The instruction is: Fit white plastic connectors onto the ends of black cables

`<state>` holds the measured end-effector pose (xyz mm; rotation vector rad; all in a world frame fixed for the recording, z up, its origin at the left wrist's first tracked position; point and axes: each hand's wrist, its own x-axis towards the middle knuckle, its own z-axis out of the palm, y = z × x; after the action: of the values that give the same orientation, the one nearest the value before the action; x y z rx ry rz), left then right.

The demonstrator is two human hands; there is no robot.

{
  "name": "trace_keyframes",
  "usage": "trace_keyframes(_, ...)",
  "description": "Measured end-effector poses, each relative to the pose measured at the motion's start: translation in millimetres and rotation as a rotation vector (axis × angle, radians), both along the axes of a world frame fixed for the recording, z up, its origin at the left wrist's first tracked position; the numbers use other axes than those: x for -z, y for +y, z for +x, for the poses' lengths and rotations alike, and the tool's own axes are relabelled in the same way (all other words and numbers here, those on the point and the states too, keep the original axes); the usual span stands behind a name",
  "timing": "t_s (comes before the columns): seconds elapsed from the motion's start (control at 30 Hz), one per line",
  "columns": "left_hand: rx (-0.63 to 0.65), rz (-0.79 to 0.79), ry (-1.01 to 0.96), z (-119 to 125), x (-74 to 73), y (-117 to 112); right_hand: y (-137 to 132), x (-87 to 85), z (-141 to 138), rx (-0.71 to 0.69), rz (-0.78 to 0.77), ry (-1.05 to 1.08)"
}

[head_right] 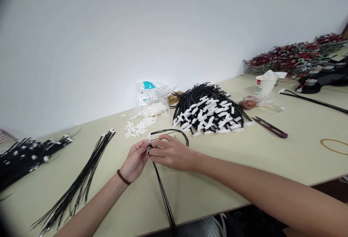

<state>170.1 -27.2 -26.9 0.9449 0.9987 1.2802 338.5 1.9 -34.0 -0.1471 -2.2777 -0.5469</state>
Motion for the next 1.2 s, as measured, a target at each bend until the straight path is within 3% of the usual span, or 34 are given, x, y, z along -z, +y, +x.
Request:
trace_keyframes(0.1, -0.002, 0.000, -0.006, 0, -0.3, 0, 0, 0.4, -2, -0.048, -0.087, 0.043)
trace_keyframes(0.17, -0.006, 0.015, -0.010, 0, -0.4, 0, -2, -1.9, -3, -0.115, -0.237, 0.112)
trace_keyframes(0.37, -0.041, 0.037, 0.017, -3, -0.4, 3, -9, -28.6, 4, -0.258, -1.129, 0.596)
trace_keyframes(0.47, -0.086, 0.035, 0.045, -4, -0.3, 4, 2, -45.1, 19, -0.409, -1.400, 0.975)
trace_keyframes(0.53, -0.109, 0.039, 0.066, -5, -0.1, 5, 16, -52.6, 31, -0.384, -1.384, 1.210)
trace_keyframes(0.6, -0.127, 0.042, 0.083, -5, 0.2, 5, 29, -56.2, 42, -0.265, -1.260, 1.373)
trace_keyframes(0.67, -0.133, 0.041, 0.091, -5, 0.6, 6, 36, -55.6, 48, -0.115, -1.091, 1.397)
trace_keyframes(0.77, -0.127, 0.043, 0.088, -5, 1.1, 6, 32, -47.6, 45, 0.089, -0.831, 1.142)
trace_keyframes(0.9, -0.108, 0.046, 0.082, -4, 1.1, 5, 13, -28.4, 24, 0.146, -0.583, 0.655)
trace_keyframes(1.03, -0.074, 0.062, 0.080, -2, -0.5, 3, 0, -12.9, 8, 0.160, -0.518, 0.424)
trace_keyframes(1.2, -0.042, 0.087, 0.078, 0, -1.6, 1, -4, -9.0, 2, 0.153, -0.521, 0.375)
